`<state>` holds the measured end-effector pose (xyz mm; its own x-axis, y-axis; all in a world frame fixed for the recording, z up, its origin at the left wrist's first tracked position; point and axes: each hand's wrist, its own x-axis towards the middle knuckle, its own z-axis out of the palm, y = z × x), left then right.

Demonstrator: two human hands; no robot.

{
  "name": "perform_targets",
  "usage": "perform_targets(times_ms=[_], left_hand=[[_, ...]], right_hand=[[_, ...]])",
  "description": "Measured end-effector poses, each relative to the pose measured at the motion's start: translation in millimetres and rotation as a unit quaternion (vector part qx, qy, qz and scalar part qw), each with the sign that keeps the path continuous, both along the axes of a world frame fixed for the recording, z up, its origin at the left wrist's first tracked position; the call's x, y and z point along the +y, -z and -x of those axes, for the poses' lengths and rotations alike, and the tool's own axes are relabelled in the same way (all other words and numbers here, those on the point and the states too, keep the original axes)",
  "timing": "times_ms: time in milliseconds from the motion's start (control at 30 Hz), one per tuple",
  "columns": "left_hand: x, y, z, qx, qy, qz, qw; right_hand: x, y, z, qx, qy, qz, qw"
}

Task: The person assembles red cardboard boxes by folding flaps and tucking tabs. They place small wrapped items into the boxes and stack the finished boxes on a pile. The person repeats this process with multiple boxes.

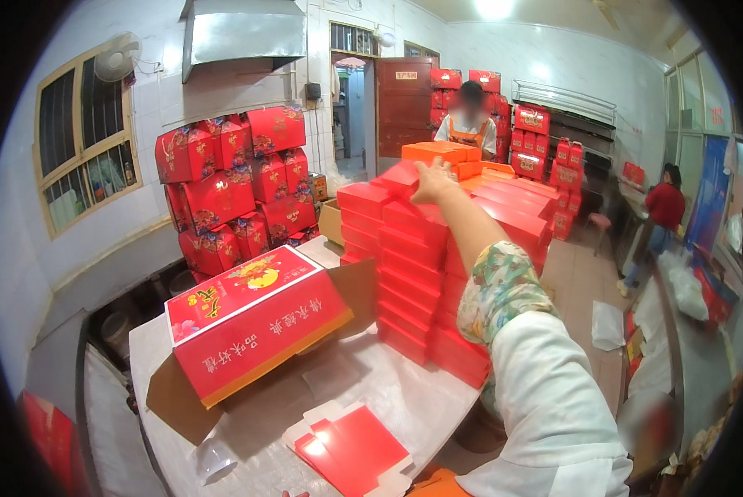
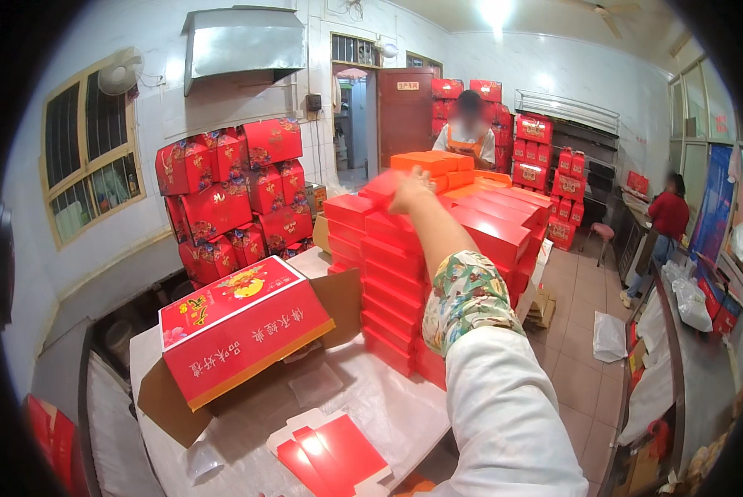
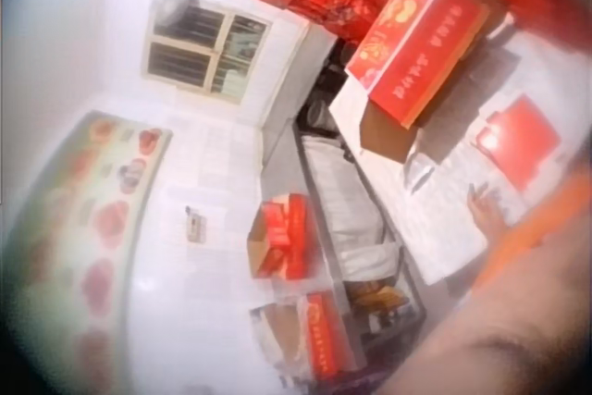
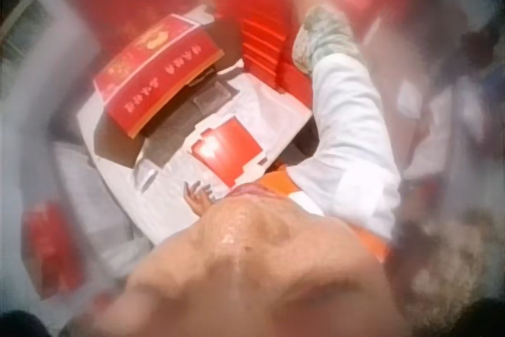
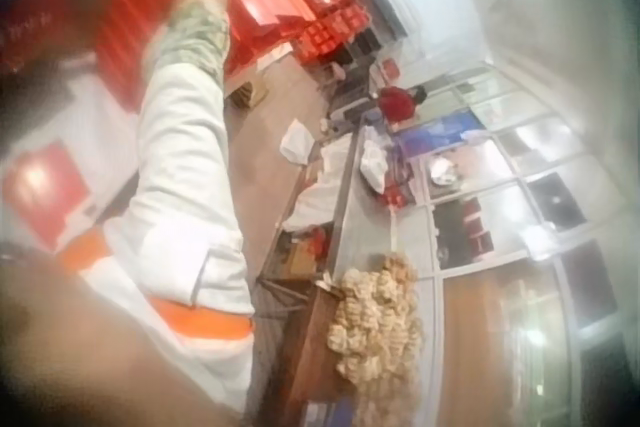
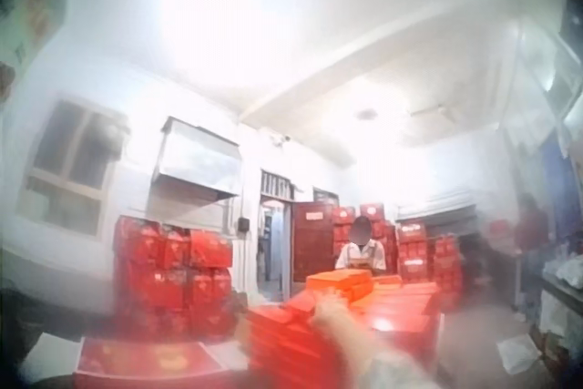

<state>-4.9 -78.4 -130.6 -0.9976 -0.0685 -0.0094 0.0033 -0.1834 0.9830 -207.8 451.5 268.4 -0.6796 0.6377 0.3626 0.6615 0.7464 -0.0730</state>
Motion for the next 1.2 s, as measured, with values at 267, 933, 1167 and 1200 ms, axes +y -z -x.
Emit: perform_targets(times_ms=[267,933,1167,1200], left_hand=[[13.7,-8.5,3.5,-0.07,0.026,-0.057,0.996],[20.6,-3.7,7.6,-0.009,0.059,-0.021,0.998],[19.4,-0.6,1.5,0.03,0.074,-0.045,0.996],[16.2,11.3,3.2,0.041,0.081,-0.039,0.995]], right_hand=[[37.7,-2.4,4.5,-0.103,0.138,-0.093,0.981],[9.3,7.0,19.1,-0.081,-0.015,-0.137,0.987],[-63.4,42.6,-67.1,0.165,-0.285,-0.378,0.865],[-63.5,46.1,-86.2,0.181,-0.308,-0.408,0.84]])
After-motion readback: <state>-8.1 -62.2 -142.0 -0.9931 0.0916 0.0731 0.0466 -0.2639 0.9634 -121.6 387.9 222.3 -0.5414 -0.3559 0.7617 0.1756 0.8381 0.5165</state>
